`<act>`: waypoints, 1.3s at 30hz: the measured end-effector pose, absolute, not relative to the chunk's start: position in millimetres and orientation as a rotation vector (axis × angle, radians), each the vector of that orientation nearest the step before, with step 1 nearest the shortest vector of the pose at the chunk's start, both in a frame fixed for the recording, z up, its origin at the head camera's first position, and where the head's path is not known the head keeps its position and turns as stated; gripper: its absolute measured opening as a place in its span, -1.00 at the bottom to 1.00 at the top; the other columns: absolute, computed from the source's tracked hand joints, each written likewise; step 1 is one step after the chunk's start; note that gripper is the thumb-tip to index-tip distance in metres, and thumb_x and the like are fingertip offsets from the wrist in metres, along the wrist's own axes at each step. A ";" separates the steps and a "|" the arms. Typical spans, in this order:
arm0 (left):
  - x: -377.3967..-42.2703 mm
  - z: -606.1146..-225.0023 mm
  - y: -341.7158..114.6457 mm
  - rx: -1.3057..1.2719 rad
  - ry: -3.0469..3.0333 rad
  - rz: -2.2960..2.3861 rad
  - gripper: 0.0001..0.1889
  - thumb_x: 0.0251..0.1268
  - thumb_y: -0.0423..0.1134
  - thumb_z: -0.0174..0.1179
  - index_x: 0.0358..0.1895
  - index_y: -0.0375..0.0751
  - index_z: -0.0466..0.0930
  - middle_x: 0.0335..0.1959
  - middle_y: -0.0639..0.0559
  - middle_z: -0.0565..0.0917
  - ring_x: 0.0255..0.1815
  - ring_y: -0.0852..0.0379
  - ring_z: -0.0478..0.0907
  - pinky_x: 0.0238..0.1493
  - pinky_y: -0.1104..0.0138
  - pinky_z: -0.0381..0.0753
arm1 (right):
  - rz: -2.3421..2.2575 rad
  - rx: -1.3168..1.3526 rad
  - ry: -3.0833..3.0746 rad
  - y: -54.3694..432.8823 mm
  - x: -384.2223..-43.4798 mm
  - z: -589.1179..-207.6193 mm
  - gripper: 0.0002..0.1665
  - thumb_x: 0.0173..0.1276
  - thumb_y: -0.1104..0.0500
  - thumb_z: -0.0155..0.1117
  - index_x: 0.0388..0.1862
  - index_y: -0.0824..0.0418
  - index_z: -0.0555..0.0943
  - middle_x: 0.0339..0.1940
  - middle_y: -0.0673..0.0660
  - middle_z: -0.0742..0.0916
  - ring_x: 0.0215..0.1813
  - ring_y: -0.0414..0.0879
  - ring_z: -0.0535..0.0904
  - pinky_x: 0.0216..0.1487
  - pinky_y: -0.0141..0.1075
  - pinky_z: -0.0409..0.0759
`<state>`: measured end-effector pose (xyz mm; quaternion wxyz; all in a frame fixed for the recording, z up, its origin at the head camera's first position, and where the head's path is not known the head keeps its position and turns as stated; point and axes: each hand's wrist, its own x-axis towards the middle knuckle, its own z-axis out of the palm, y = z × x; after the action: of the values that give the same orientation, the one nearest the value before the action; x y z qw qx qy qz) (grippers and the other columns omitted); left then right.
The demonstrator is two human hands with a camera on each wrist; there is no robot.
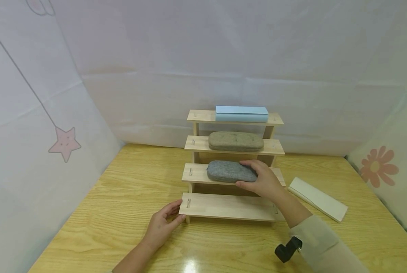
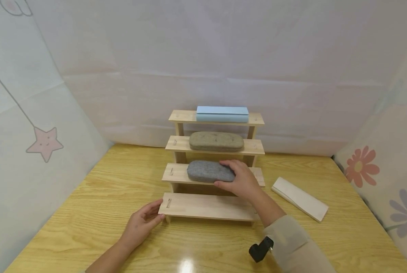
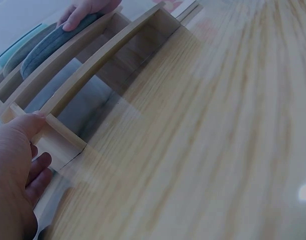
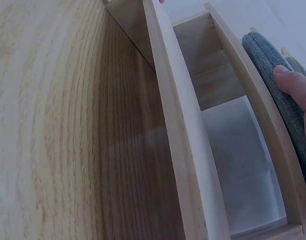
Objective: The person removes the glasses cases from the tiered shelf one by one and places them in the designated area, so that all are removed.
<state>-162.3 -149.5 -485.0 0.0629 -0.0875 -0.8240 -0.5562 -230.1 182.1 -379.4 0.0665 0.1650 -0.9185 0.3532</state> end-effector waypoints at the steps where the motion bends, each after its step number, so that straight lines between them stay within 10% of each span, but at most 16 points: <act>1: -162.3 -485.0 -149.5 -0.265 -2.489 -1.681 -0.51 0.19 -0.21 0.39 0.20 -0.17 0.58 0.14 -0.09 0.67 0.08 -0.02 0.67 0.08 0.38 0.65 | 1.066 0.494 -2.769 182.1 -229.9 -379.6 -0.14 0.09 -0.10 0.55 0.35 0.11 0.47 0.34 0.21 0.53 0.31 0.21 0.45 0.25 0.16 0.46; 39: -162.6 -484.8 -149.3 -0.245 -2.495 -1.692 -0.51 0.18 -0.22 0.39 0.21 -0.16 0.57 0.14 -0.08 0.67 0.09 -0.01 0.66 0.08 0.35 0.66 | 1.081 0.435 -2.760 203.8 -220.9 -374.8 -0.11 0.12 -0.17 0.51 0.38 0.10 0.43 0.35 0.19 0.51 0.33 0.21 0.43 0.25 0.19 0.44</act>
<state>-162.6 -149.3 -484.8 0.0585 -0.0809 -0.8235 -0.5584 -220.9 203.8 -374.8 0.0726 0.1448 -0.9188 0.3599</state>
